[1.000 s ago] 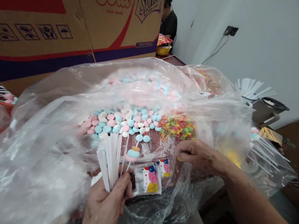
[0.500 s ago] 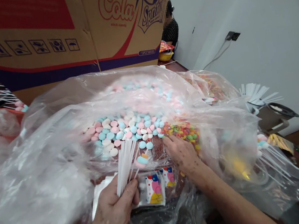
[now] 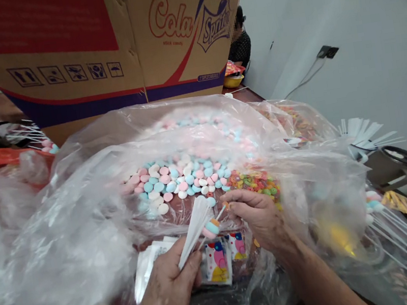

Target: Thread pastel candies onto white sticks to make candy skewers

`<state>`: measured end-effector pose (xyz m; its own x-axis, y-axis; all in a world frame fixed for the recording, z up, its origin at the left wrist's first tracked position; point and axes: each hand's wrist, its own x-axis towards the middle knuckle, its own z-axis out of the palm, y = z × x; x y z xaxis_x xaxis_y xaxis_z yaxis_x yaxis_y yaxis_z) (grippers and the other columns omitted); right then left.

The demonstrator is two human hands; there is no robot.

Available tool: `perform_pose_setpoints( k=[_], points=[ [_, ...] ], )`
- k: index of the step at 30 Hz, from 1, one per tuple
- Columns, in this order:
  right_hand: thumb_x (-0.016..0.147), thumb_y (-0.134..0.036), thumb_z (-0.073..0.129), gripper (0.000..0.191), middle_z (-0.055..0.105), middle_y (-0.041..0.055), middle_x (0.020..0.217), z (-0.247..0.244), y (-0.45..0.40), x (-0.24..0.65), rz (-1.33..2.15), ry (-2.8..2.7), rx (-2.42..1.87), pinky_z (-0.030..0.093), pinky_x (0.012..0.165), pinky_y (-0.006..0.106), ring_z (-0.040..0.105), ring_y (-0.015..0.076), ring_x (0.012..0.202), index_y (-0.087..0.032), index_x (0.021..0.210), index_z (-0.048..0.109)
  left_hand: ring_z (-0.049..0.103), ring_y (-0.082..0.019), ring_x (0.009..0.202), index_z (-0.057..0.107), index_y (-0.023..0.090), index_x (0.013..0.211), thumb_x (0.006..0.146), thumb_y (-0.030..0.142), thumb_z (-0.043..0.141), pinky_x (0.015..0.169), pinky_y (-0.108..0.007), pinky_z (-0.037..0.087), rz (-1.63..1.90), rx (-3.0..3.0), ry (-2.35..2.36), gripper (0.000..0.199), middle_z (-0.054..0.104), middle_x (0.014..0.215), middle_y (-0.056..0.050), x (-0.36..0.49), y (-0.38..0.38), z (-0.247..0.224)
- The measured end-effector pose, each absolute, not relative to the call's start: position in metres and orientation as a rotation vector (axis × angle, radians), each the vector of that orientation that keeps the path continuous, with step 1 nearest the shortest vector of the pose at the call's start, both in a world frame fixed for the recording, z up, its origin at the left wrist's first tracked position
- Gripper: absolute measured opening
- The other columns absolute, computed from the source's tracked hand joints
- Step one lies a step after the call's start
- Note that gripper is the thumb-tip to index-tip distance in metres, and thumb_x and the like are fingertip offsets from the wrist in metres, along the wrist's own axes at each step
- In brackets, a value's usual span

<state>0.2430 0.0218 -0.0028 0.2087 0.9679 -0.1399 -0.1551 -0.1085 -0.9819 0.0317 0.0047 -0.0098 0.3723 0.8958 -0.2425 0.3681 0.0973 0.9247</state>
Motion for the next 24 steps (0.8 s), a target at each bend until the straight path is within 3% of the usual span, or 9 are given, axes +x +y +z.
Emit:
perform_pose_setpoints(
  k=[8, 12, 15, 19, 21, 24],
  points=[
    [0.067, -0.025, 0.070, 0.013, 0.056, -0.0031, 0.054, -0.010, 0.019, 0.243, 1.264, -0.889, -1.191, 0.035, 0.047, 0.022, 0.044, 0.0084, 0.049, -0.018, 0.078, 0.074, 0.046, -0.016, 0.055, 0.049, 0.022, 0.057, 0.091, 0.037, 0.046, 0.055, -0.025, 0.031, 0.535, 1.533, 1.197, 0.037, 0.050, 0.055, 0.005, 0.030, 0.002, -0.007],
    [0.074, -0.021, 0.067, 0.010, 0.064, 0.0010, 0.075, -0.004, 0.014, 0.246, 1.165, -1.310, -1.194, 0.044, 0.064, 0.025, 0.056, 0.0129, 0.069, -0.020, 0.078, 0.076, 0.049, -0.017, 0.056, 0.049, 0.022, 0.054, 0.090, 0.034, 0.048, 0.057, -0.026, 0.033, 0.533, 1.562, 1.182, 0.038, 0.053, 0.054, 0.004, 0.028, 0.002, -0.006],
    [0.080, -0.020, 0.064, 0.015, 0.065, 0.0018, 0.080, -0.002, 0.009, 0.242, 1.136, -1.585, -1.153, 0.045, 0.072, 0.027, 0.060, 0.0144, 0.077, -0.022, 0.085, 0.078, 0.050, -0.017, 0.056, 0.050, 0.022, 0.054, 0.089, 0.033, 0.049, 0.057, -0.026, 0.033, 0.538, 1.550, 1.151, 0.037, 0.055, 0.053, 0.003, 0.024, 0.001, -0.010],
    [0.082, -0.025, 0.065, 0.013, 0.066, 0.0017, 0.082, -0.004, 0.005, 0.235, 1.169, -1.622, -1.139, 0.047, 0.072, 0.026, 0.060, 0.0143, 0.077, -0.022, 0.088, 0.076, 0.049, -0.017, 0.053, 0.055, 0.022, 0.057, 0.088, 0.038, 0.052, 0.056, -0.025, 0.034, 0.623, 1.470, 1.075, 0.036, 0.055, 0.049, 0.003, 0.019, -0.003, -0.022],
    [0.085, -0.031, 0.063, 0.020, 0.066, 0.0016, 0.085, -0.004, 0.008, 0.235, 1.154, -1.492, -1.188, 0.048, 0.069, 0.026, 0.060, 0.0141, 0.075, -0.022, 0.100, 0.073, 0.049, -0.016, 0.055, 0.056, 0.021, 0.054, 0.087, 0.040, 0.053, 0.057, -0.025, 0.035, 0.700, 1.423, 1.071, 0.039, 0.056, 0.050, 0.002, 0.018, -0.004, -0.025],
    [0.090, -0.033, 0.055, 0.024, 0.066, 0.0015, 0.085, -0.004, 0.024, 0.239, 0.909, -1.388, -1.381, 0.048, 0.068, 0.027, 0.059, 0.0146, 0.073, -0.021, 0.106, 0.066, 0.046, -0.014, 0.049, 0.055, 0.020, 0.046, 0.083, 0.042, 0.057, 0.051, -0.023, 0.034, 0.801, 1.307, 1.152, 0.043, 0.050, 0.046, 0.002, 0.018, -0.006, -0.019]
  ],
)
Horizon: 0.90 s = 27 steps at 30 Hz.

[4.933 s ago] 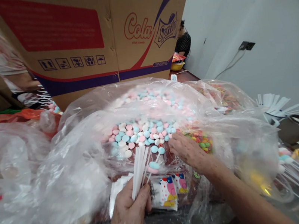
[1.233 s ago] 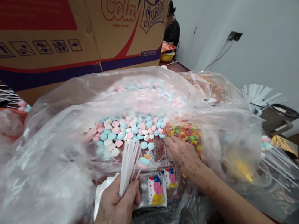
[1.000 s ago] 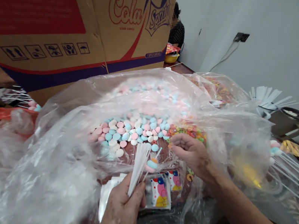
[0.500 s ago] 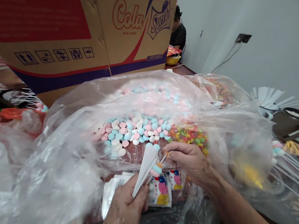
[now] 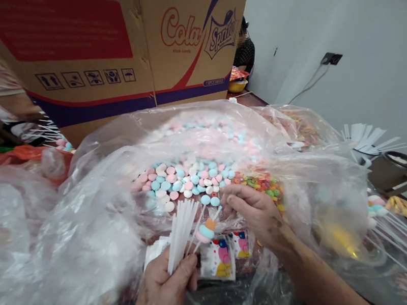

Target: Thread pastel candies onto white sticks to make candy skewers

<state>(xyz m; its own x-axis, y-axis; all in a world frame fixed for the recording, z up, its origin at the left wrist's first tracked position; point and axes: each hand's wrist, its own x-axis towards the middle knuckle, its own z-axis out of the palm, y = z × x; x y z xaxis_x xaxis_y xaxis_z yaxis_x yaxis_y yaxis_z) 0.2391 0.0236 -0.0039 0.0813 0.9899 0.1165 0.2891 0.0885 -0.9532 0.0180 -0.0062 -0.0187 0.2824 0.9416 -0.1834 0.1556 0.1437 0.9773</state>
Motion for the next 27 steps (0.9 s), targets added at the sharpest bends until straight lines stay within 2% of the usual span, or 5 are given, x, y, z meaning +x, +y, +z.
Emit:
perform_pose_setpoints(
  k=[3, 8, 16, 20, 27],
  points=[
    [0.089, -0.021, 0.051, 0.017, 0.065, 0.0038, 0.089, -0.005, 0.044, 0.240, 0.565, -1.768, -1.614, 0.046, 0.078, 0.029, 0.059, 0.0173, 0.083, -0.019, 0.095, 0.067, 0.033, -0.010, 0.036, 0.057, 0.019, 0.047, 0.080, 0.046, 0.059, 0.039, -0.022, 0.022, 0.766, 1.173, 1.235, 0.042, 0.039, 0.038, 0.006, 0.017, -0.007, -0.007],
    [0.088, -0.014, 0.050, 0.021, 0.062, 0.0094, 0.103, -0.016, 0.058, 0.229, 0.174, -2.303, -1.885, 0.044, 0.079, 0.030, 0.057, 0.0221, 0.095, -0.018, 0.103, 0.063, 0.030, -0.008, 0.035, 0.055, 0.018, 0.048, 0.079, 0.049, 0.058, 0.039, -0.021, 0.017, 0.812, 1.104, 1.285, 0.044, 0.036, 0.038, 0.007, 0.010, -0.005, -0.004],
    [0.086, -0.010, 0.048, 0.020, 0.062, 0.0076, 0.099, -0.008, 0.066, 0.228, 0.106, -2.270, -1.852, 0.042, 0.080, 0.029, 0.057, 0.0208, 0.092, -0.019, 0.098, 0.061, 0.031, -0.006, 0.033, 0.054, 0.018, 0.048, 0.079, 0.046, 0.060, 0.038, -0.020, 0.017, 0.846, 1.057, 1.255, 0.042, 0.038, 0.039, 0.008, 0.005, -0.003, -0.011],
    [0.087, -0.010, 0.047, 0.020, 0.061, 0.0095, 0.101, -0.013, 0.079, 0.231, -0.013, -2.181, -1.783, 0.043, 0.083, 0.031, 0.056, 0.0227, 0.096, -0.017, 0.100, 0.061, 0.030, -0.006, 0.034, 0.055, 0.017, 0.049, 0.080, 0.047, 0.059, 0.038, -0.020, 0.018, 0.854, 1.046, 1.227, 0.043, 0.040, 0.041, 0.007, 0.006, -0.003, -0.013],
    [0.088, -0.005, 0.046, 0.022, 0.063, 0.0135, 0.105, -0.029, 0.093, 0.223, -0.165, -2.382, -1.771, 0.043, 0.087, 0.033, 0.054, 0.0254, 0.100, -0.015, 0.102, 0.059, 0.031, -0.007, 0.035, 0.055, 0.018, 0.048, 0.078, 0.047, 0.059, 0.039, -0.021, 0.017, 0.812, 1.075, 1.258, 0.042, 0.036, 0.039, 0.007, 0.008, -0.001, -0.011]
  ],
)
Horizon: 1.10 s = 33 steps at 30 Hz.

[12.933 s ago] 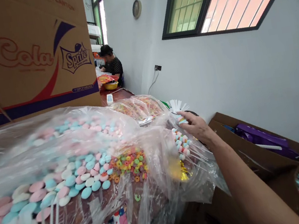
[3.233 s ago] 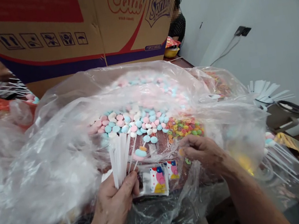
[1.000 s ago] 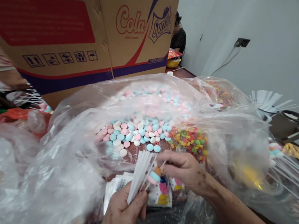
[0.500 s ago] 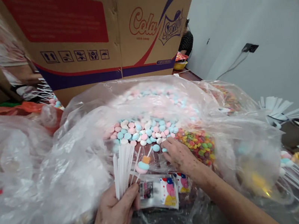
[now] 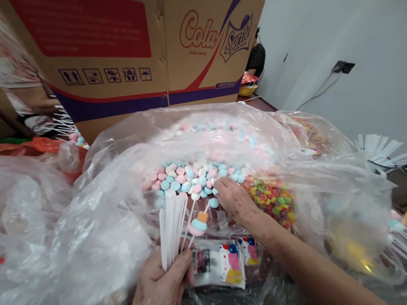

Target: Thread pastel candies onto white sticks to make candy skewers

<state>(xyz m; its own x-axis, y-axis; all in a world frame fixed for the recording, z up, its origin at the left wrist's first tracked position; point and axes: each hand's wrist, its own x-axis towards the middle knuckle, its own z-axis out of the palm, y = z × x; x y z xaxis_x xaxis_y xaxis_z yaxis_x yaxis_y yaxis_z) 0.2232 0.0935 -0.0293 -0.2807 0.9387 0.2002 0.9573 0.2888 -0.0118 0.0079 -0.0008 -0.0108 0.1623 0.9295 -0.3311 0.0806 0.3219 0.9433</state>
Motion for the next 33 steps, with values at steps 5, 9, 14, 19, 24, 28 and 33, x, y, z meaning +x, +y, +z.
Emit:
perform_pose_setpoints(
  k=[5, 9, 14, 19, 24, 28, 33],
  points=[
    [0.086, -0.003, 0.045, 0.023, 0.064, 0.0150, 0.106, -0.025, 0.103, 0.218, -0.137, -2.439, -1.747, 0.042, 0.087, 0.035, 0.053, 0.0270, 0.100, -0.014, 0.100, 0.059, 0.031, -0.007, 0.036, 0.054, 0.018, 0.047, 0.078, 0.047, 0.057, 0.039, -0.021, 0.017, 0.801, 1.097, 1.251, 0.042, 0.039, 0.040, 0.006, 0.011, 0.002, -0.008],
    [0.081, -0.005, 0.050, 0.018, 0.065, 0.0095, 0.093, -0.018, 0.101, 0.228, -0.060, -2.438, -1.739, 0.042, 0.076, 0.030, 0.056, 0.0228, 0.089, -0.016, 0.093, 0.058, 0.029, -0.007, 0.035, 0.054, 0.018, 0.048, 0.077, 0.048, 0.055, 0.037, -0.021, 0.015, 0.752, 1.115, 1.259, 0.041, 0.035, 0.039, 0.007, 0.010, 0.002, -0.008],
    [0.081, -0.010, 0.053, 0.011, 0.062, 0.0051, 0.086, -0.017, 0.082, 0.252, 0.138, -2.389, -1.640, 0.039, 0.071, 0.027, 0.056, 0.0196, 0.082, -0.018, 0.086, 0.056, 0.030, -0.007, 0.036, 0.055, 0.017, 0.052, 0.081, 0.047, 0.054, 0.038, -0.019, 0.017, 0.751, 1.125, 1.259, 0.041, 0.037, 0.040, 0.007, 0.006, 0.004, -0.017],
    [0.084, -0.012, 0.053, 0.009, 0.063, 0.0067, 0.089, -0.021, 0.079, 0.255, 0.155, -2.206, -1.628, 0.040, 0.076, 0.029, 0.056, 0.0209, 0.085, -0.018, 0.087, 0.057, 0.032, -0.006, 0.035, 0.055, 0.017, 0.053, 0.082, 0.047, 0.054, 0.037, -0.018, 0.018, 0.759, 1.149, 1.248, 0.042, 0.040, 0.042, 0.007, 0.006, 0.005, -0.024],
    [0.083, -0.012, 0.051, 0.013, 0.063, 0.0077, 0.095, -0.025, 0.094, 0.247, 0.195, -2.233, -1.539, 0.041, 0.080, 0.030, 0.056, 0.0214, 0.090, -0.019, 0.092, 0.057, 0.032, -0.006, 0.035, 0.055, 0.017, 0.053, 0.081, 0.047, 0.055, 0.037, -0.019, 0.018, 0.771, 1.129, 1.261, 0.041, 0.039, 0.041, 0.007, 0.007, 0.003, -0.022],
    [0.082, -0.010, 0.051, 0.013, 0.061, 0.0042, 0.089, -0.027, 0.099, 0.250, 0.323, -2.397, -1.484, 0.040, 0.074, 0.027, 0.055, 0.0186, 0.084, -0.020, 0.088, 0.056, 0.032, -0.007, 0.035, 0.056, 0.017, 0.051, 0.078, 0.045, 0.059, 0.037, -0.020, 0.017, 0.757, 1.109, 1.276, 0.039, 0.040, 0.039, 0.007, 0.008, 0.003, -0.018],
    [0.086, -0.010, 0.048, 0.015, 0.063, 0.0054, 0.091, -0.019, 0.096, 0.249, 0.305, -2.543, -1.540, 0.039, 0.074, 0.026, 0.056, 0.0186, 0.085, -0.018, 0.094, 0.058, 0.031, -0.006, 0.034, 0.056, 0.017, 0.050, 0.077, 0.044, 0.057, 0.038, -0.020, 0.017, 0.780, 1.081, 1.310, 0.039, 0.038, 0.038, 0.007, 0.013, 0.004, -0.011]
  ],
)
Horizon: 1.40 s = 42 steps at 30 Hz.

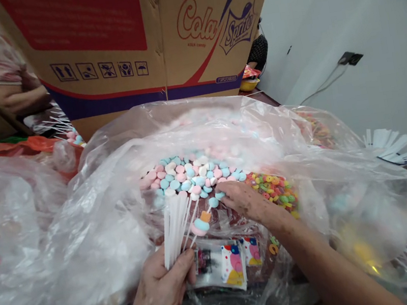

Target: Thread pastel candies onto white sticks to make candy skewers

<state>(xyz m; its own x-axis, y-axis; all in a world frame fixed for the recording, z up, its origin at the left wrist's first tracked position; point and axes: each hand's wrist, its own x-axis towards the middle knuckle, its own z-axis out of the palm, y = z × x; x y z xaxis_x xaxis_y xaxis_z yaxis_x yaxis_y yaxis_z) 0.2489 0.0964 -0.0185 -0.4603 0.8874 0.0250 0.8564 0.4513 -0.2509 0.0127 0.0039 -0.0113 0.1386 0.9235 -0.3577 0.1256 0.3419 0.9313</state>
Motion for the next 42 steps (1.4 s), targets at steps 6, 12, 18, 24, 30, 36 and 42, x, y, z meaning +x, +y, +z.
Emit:
perform_pose_setpoints(
  k=[6, 12, 18, 24, 30, 36, 42],
  points=[
    [0.087, -0.007, 0.047, 0.030, 0.066, 0.0093, 0.100, -0.005, 0.094, 0.238, 0.112, -2.562, -1.731, 0.038, 0.075, 0.027, 0.057, 0.0210, 0.094, -0.018, 0.113, 0.060, 0.030, -0.006, 0.034, 0.056, 0.017, 0.051, 0.076, 0.047, 0.058, 0.037, -0.019, 0.017, 0.743, 1.093, 1.276, 0.039, 0.037, 0.038, 0.008, 0.010, 0.005, -0.014],
    [0.091, -0.009, 0.049, 0.019, 0.065, 0.0091, 0.097, -0.008, 0.091, 0.242, 0.083, -2.637, -1.645, 0.039, 0.075, 0.027, 0.056, 0.0207, 0.092, -0.017, 0.102, 0.063, 0.030, -0.006, 0.033, 0.055, 0.018, 0.053, 0.080, 0.045, 0.057, 0.036, -0.019, 0.016, 0.781, 1.092, 1.285, 0.038, 0.039, 0.039, 0.007, 0.010, 0.004, -0.022],
    [0.087, -0.005, 0.052, 0.019, 0.067, 0.0114, 0.097, -0.019, 0.088, 0.235, -0.009, -2.557, -1.630, 0.043, 0.081, 0.030, 0.058, 0.0229, 0.096, -0.014, 0.096, 0.065, 0.030, -0.009, 0.036, 0.053, 0.020, 0.053, 0.084, 0.037, 0.054, 0.036, -0.022, 0.018, 0.757, 1.255, 1.228, 0.036, 0.040, 0.042, 0.007, 0.010, 0.006, -0.023],
    [0.080, -0.024, 0.064, 0.017, 0.069, -0.0003, 0.082, -0.013, 0.074, 0.242, 0.884, -1.680, -1.439, 0.047, 0.061, 0.026, 0.060, 0.0138, 0.065, -0.020, 0.096, 0.066, 0.047, -0.014, 0.053, 0.053, 0.021, 0.055, 0.086, 0.028, 0.052, 0.052, -0.024, 0.033, 0.784, 1.429, 1.249, 0.031, 0.053, 0.054, 0.005, 0.009, 0.008, -0.017],
    [0.068, -0.030, 0.079, 0.033, 0.072, 0.0029, 0.081, -0.013, 0.055, 0.248, 1.427, -1.067, -1.144, 0.050, 0.053, 0.025, 0.060, 0.0118, 0.057, -0.017, 0.098, 0.073, 0.051, -0.018, 0.057, 0.051, 0.022, 0.057, 0.087, 0.032, 0.050, 0.056, -0.027, 0.035, 0.674, 1.497, 1.298, 0.031, 0.054, 0.057, 0.004, 0.014, 0.006, -0.011],
    [0.064, -0.029, 0.083, 0.037, 0.075, 0.0042, 0.088, -0.013, 0.052, 0.244, 1.450, -0.936, -1.104, 0.055, 0.065, 0.028, 0.065, 0.0146, 0.069, -0.020, 0.100, 0.077, 0.050, -0.018, 0.060, 0.052, 0.022, 0.061, 0.089, 0.031, 0.046, 0.058, -0.027, 0.035, 0.614, 1.550, 1.318, 0.030, 0.053, 0.059, 0.004, 0.017, 0.005, -0.006],
    [0.066, -0.031, 0.082, 0.034, 0.075, 0.0025, 0.091, -0.013, 0.049, 0.240, 1.446, -0.977, -1.113, 0.055, 0.069, 0.028, 0.066, 0.0138, 0.072, -0.022, 0.099, 0.077, 0.049, -0.017, 0.057, 0.049, 0.022, 0.061, 0.090, 0.032, 0.045, 0.057, -0.027, 0.035, 0.606, 1.547, 1.319, 0.030, 0.051, 0.056, 0.005, 0.018, 0.007, -0.005]
  ],
)
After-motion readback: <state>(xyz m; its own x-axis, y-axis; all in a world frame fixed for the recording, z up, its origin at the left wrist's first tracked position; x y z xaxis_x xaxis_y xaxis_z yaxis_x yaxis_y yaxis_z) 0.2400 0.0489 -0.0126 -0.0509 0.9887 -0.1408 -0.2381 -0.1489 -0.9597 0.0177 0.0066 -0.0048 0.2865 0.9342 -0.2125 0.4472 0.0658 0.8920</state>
